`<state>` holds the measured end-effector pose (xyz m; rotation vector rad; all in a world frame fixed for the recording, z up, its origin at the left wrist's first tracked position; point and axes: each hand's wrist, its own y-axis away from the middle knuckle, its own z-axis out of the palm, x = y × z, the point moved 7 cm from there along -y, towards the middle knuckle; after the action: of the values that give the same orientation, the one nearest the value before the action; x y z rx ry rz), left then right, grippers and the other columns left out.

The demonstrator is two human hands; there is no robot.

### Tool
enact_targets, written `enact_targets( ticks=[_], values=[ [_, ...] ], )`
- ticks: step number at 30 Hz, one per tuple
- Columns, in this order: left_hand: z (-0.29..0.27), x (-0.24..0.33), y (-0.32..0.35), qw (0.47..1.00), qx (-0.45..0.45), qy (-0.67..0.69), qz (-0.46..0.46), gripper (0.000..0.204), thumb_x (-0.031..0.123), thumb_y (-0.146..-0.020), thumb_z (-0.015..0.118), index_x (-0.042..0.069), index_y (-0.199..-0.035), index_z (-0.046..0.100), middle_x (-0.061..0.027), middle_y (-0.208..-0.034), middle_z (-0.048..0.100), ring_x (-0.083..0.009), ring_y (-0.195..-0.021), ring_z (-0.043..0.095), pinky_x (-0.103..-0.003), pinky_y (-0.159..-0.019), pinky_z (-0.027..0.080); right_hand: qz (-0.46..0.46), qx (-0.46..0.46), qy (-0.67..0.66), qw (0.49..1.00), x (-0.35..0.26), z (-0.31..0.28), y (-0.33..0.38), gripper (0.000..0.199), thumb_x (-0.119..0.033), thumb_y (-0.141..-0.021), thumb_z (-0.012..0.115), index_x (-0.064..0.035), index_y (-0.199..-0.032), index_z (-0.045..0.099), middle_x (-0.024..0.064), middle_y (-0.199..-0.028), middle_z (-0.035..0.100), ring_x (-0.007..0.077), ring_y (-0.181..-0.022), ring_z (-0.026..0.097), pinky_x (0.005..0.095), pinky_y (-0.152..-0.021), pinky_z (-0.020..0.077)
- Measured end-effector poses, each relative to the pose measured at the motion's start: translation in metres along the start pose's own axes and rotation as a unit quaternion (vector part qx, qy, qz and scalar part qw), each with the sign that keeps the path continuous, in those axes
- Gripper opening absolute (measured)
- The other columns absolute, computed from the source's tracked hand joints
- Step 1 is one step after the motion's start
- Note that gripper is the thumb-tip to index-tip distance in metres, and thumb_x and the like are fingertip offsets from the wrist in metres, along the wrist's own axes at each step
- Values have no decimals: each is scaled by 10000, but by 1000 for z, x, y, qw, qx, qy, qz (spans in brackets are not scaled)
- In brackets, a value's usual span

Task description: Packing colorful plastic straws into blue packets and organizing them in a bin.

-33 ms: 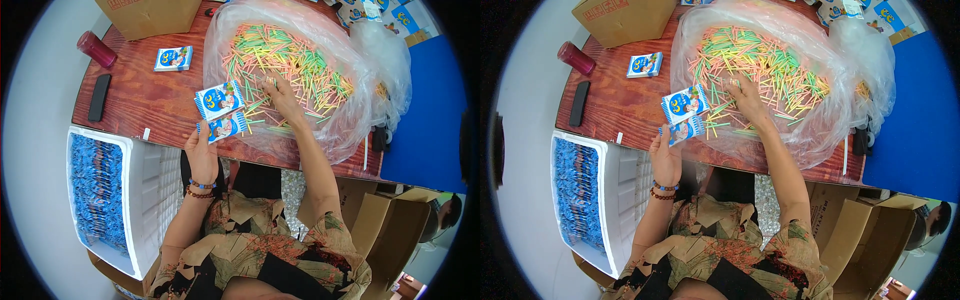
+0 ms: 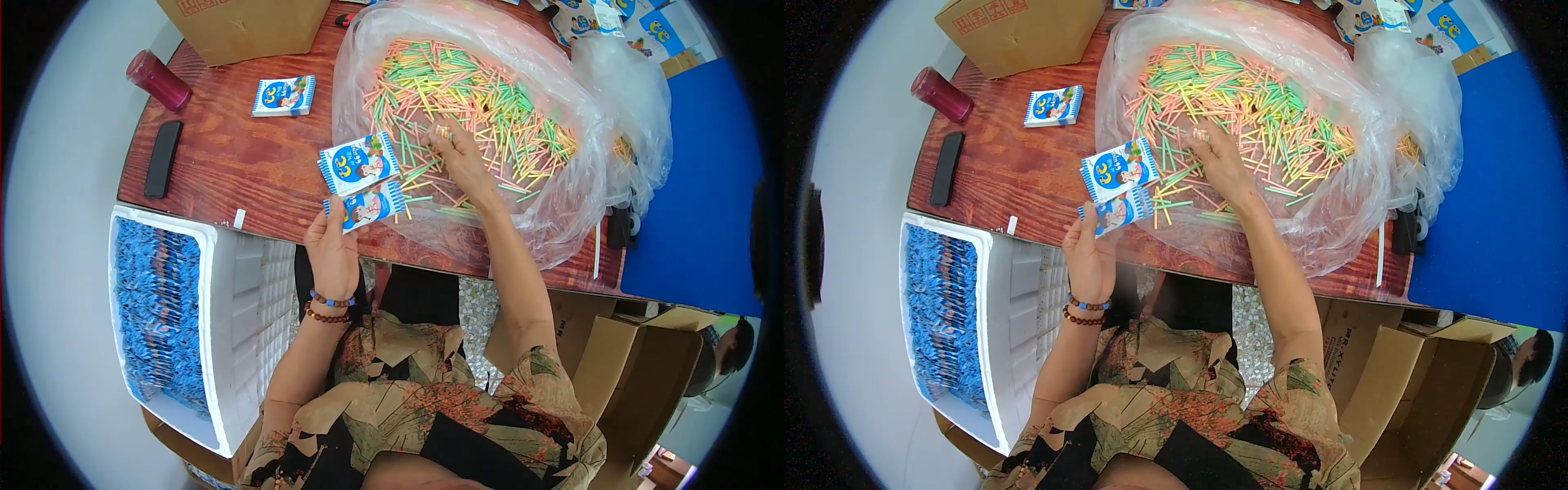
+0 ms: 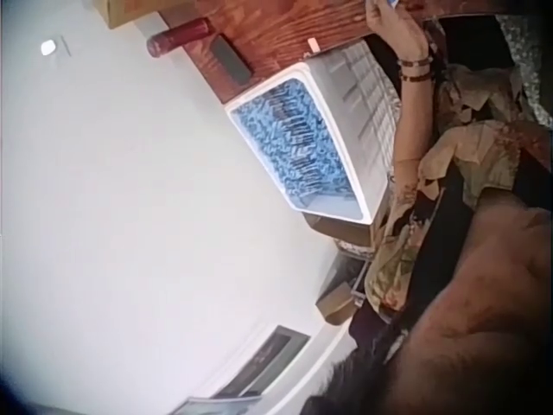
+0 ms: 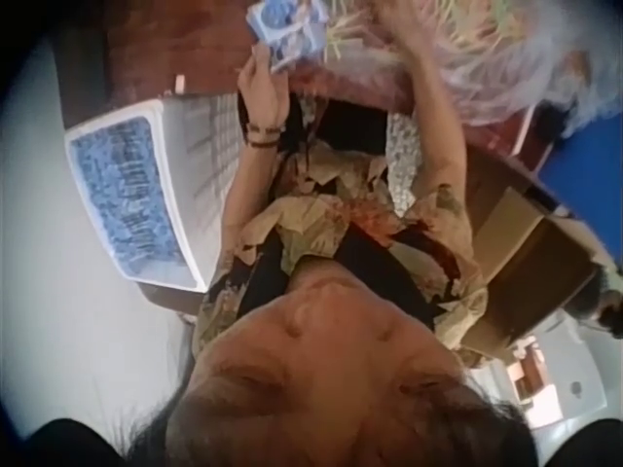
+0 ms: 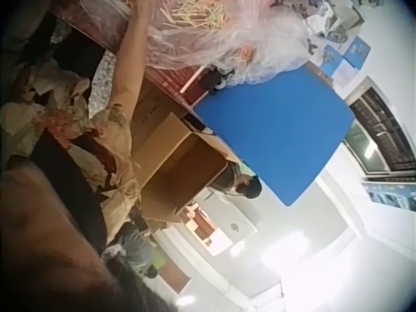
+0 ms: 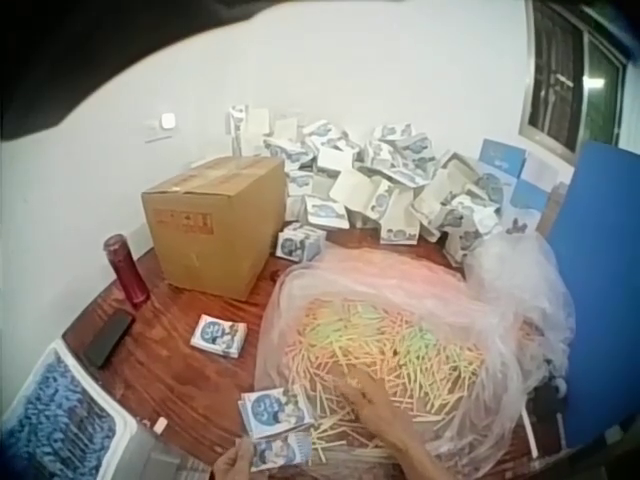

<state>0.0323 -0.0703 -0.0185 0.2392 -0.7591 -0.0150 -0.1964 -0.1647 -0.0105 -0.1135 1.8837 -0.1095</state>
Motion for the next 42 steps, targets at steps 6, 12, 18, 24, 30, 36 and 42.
enact_targets(
  ticks=[6,12,18,24,30,36,42],
  values=[
    [24,-15,-12,999,-32,20,-31,227,227,-983,533,29,-1014,639,-49,-1016,672,-120,-913,634,-306,-791,515,-11,121,-298,947,-39,-20,9,148,-160,-1012,423,-48,-1036,517,102,-980,639,264,-1072,587,391,-977,401],
    [36,-31,-26,998,-24,33,-39,189,230,-970,559,67,-1026,636,-5,-993,668,-98,-852,628,-260,-680,510,-125,103,-503,849,-85,-18,28,102,-136,-993,442,-81,-1057,501,123,-982,629,360,-1166,535,472,-1056,334],
    [40,-33,-25,999,-22,33,-28,203,232,-968,561,67,-1059,635,-9,-1019,663,-101,-865,627,-263,-691,508,-163,98,-501,845,-104,0,42,94,-138,-987,454,-77,-1050,489,102,-952,596,327,-1086,562,471,-1046,338],
    [47,-33,-23,999,-31,25,-34,211,221,-967,562,50,-1070,633,-6,-992,657,-105,-858,623,-275,-709,513,-172,141,34,974,-111,-3,50,115,-174,-995,455,-69,-1038,475,108,-911,603,306,-1046,587,453,-996,377],
    [45,-27,-27,999,-39,0,-11,195,211,-970,558,43,-1021,644,-7,-965,657,-102,-842,621,-282,-692,516,-154,201,-242,937,-102,-41,52,111,-157,-1006,435,-62,-1048,474,108,-923,617,301,-1059,591,452,-985,391],
    [47,-39,-22,999,-19,12,-37,184,221,-972,554,68,-1016,646,-6,-947,663,-92,-799,619,-257,-654,508,-193,188,-444,855,-97,-16,60,96,-128,-1001,426,-79,-1065,477,118,-985,602,320,-1123,555,453,-1003,370],
    [48,-44,-16,997,-36,46,-55,188,228,-974,549,74,-1026,645,6,-970,663,-86,-833,614,-253,-668,505,-180,246,-469,829,-99,9,65,99,-140,-996,438,-74,-1062,470,132,-1000,603,359,-1180,525,454,-1006,366]
  ],
)
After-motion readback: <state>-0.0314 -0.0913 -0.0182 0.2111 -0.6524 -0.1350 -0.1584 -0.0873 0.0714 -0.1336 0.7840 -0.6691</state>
